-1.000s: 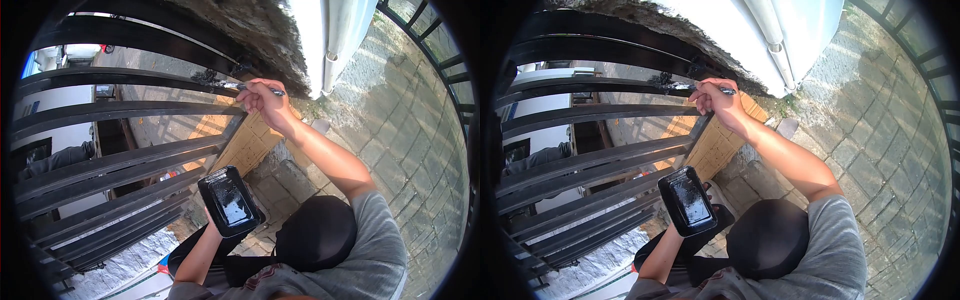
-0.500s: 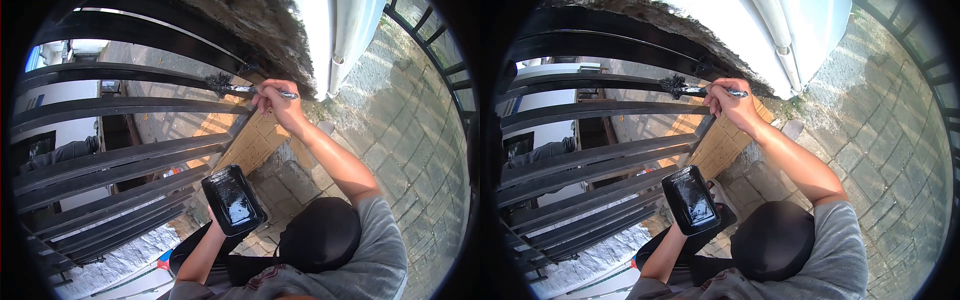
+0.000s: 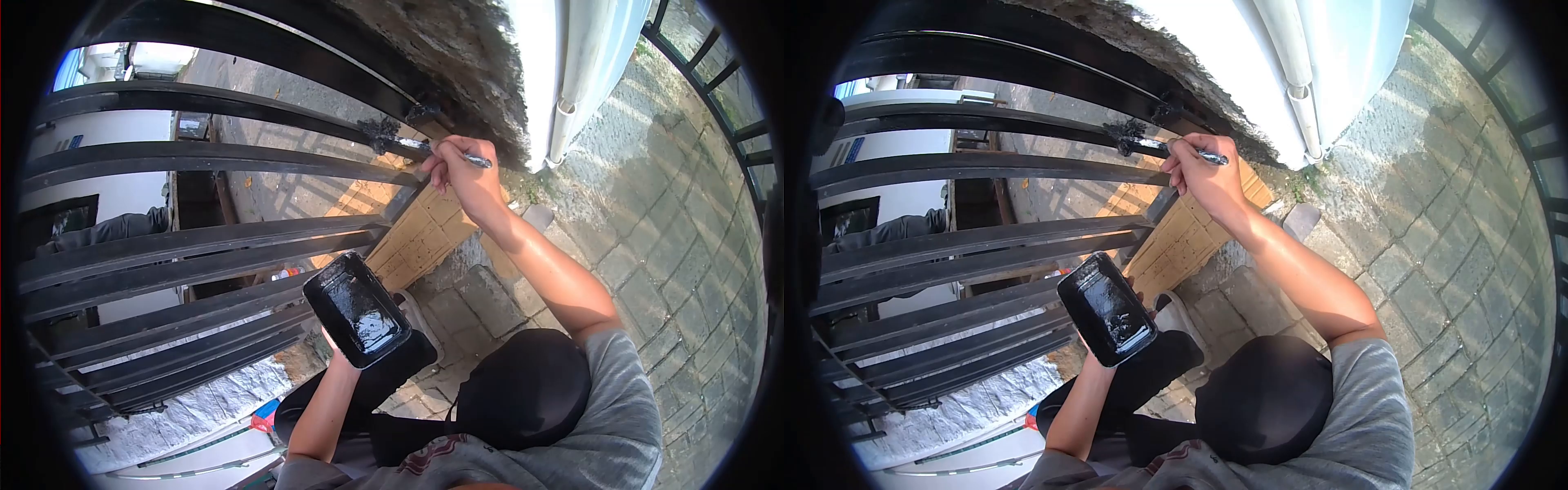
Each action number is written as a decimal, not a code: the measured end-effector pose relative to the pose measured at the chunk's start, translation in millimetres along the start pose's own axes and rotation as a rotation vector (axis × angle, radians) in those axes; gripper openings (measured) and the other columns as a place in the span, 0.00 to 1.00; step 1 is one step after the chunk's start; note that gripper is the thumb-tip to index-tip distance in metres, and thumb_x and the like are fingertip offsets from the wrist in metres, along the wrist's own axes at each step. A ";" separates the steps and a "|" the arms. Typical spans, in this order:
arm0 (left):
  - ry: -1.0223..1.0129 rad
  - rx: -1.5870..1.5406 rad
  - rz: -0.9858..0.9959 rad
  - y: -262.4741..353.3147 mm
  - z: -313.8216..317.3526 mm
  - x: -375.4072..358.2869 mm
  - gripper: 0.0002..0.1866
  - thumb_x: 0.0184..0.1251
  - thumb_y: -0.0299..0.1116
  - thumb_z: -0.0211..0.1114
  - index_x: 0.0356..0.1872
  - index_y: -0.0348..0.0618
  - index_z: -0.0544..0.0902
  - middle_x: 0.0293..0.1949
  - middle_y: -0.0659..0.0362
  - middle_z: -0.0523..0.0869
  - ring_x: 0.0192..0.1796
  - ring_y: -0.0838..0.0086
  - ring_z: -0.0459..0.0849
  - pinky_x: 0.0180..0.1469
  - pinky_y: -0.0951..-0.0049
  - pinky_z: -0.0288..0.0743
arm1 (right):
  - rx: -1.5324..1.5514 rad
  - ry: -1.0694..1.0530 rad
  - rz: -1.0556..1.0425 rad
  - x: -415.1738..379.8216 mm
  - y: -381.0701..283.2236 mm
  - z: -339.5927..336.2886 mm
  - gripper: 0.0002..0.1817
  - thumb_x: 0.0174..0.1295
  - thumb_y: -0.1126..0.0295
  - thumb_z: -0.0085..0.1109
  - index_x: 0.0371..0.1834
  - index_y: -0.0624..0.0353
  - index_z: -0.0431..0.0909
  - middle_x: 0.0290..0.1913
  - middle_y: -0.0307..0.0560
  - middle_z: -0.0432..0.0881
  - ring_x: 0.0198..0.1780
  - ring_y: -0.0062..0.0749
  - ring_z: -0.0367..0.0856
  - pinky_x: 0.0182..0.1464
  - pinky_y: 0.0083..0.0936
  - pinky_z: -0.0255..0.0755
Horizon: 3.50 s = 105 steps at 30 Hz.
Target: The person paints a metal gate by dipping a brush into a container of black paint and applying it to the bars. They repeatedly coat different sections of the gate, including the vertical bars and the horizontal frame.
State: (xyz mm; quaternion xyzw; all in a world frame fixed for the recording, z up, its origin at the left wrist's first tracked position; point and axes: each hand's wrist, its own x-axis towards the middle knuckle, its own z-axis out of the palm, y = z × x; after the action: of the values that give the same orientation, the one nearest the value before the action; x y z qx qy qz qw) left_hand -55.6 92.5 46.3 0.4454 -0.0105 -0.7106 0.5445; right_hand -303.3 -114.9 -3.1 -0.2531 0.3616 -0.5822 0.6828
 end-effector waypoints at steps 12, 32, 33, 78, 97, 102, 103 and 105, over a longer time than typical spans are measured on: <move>-0.106 -0.028 -0.025 6.5 -23.2 8.0 0.41 0.75 0.64 0.54 0.77 0.45 0.69 0.74 0.46 0.75 0.69 0.44 0.79 0.69 0.22 0.69 | 0.329 -0.159 0.014 2.0 -24.3 32.4 0.12 0.73 0.68 0.62 0.37 0.67 0.86 0.28 0.47 0.87 0.21 0.21 0.79 0.21 0.18 0.70; -0.065 -0.066 -0.010 10.7 -31.3 7.7 0.40 0.74 0.64 0.54 0.75 0.43 0.72 0.71 0.44 0.77 0.67 0.42 0.81 0.66 0.23 0.72 | 0.068 -0.093 -0.138 0.5 -62.7 59.9 0.15 0.72 0.63 0.64 0.32 0.66 0.84 0.26 0.46 0.85 0.20 0.18 0.78 0.22 0.16 0.69; -0.066 -0.071 -0.024 8.5 -27.8 6.8 0.40 0.74 0.64 0.54 0.75 0.43 0.73 0.71 0.44 0.77 0.67 0.42 0.81 0.66 0.23 0.72 | 0.175 -0.189 -0.109 -0.6 -74.4 62.9 0.16 0.72 0.63 0.64 0.32 0.66 0.83 0.25 0.46 0.85 0.20 0.18 0.79 0.22 0.16 0.70; -0.215 -0.016 0.069 26.6 17.1 -14.1 0.38 0.78 0.64 0.50 0.77 0.47 0.71 0.68 0.50 0.81 0.67 0.53 0.83 0.70 0.45 0.78 | -0.510 -0.334 -1.000 -27.6 -129.5 57.9 0.13 0.62 0.83 0.65 0.50 0.72 0.86 0.34 0.52 0.91 0.33 0.28 0.91 0.36 0.22 0.82; -0.481 -0.310 0.230 46.3 116.2 -44.2 0.38 0.80 0.63 0.47 0.76 0.41 0.71 0.69 0.47 0.81 0.66 0.53 0.84 0.69 0.46 0.79 | -0.962 -0.247 -1.528 -60.0 -151.1 133.1 0.22 0.54 0.85 0.68 0.55 0.74 0.83 0.40 0.60 0.89 0.37 0.49 0.90 0.42 0.34 0.86; -0.523 -0.346 0.250 48.8 103.0 -41.3 0.39 0.78 0.64 0.50 0.76 0.42 0.71 0.69 0.47 0.80 0.67 0.53 0.84 0.70 0.46 0.79 | -1.031 -0.344 -1.380 -36.3 -114.3 107.8 0.24 0.56 0.84 0.68 0.59 0.72 0.83 0.43 0.59 0.87 0.38 0.48 0.87 0.42 0.36 0.83; -0.533 -0.348 0.258 49.8 101.7 -40.3 0.40 0.78 0.64 0.51 0.76 0.42 0.70 0.69 0.47 0.80 0.67 0.53 0.84 0.70 0.46 0.79 | -1.056 -0.355 -1.324 -38.4 -119.5 106.9 0.23 0.57 0.83 0.67 0.60 0.70 0.83 0.43 0.58 0.88 0.38 0.46 0.88 0.43 0.35 0.83; -0.497 -0.354 0.260 49.3 102.1 -42.4 0.39 0.77 0.66 0.50 0.74 0.43 0.73 0.67 0.48 0.82 0.65 0.53 0.84 0.69 0.47 0.79 | -1.111 -0.376 -1.200 -49.3 -135.3 106.7 0.22 0.60 0.82 0.67 0.60 0.67 0.84 0.43 0.56 0.89 0.40 0.43 0.90 0.44 0.32 0.83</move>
State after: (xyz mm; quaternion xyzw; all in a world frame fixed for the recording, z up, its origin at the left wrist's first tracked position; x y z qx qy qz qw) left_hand -83.3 57.7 158.9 0.1519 -0.0763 -0.7128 0.6805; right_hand -304.9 -101.0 175.5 -0.7949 0.2800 -0.5320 0.0820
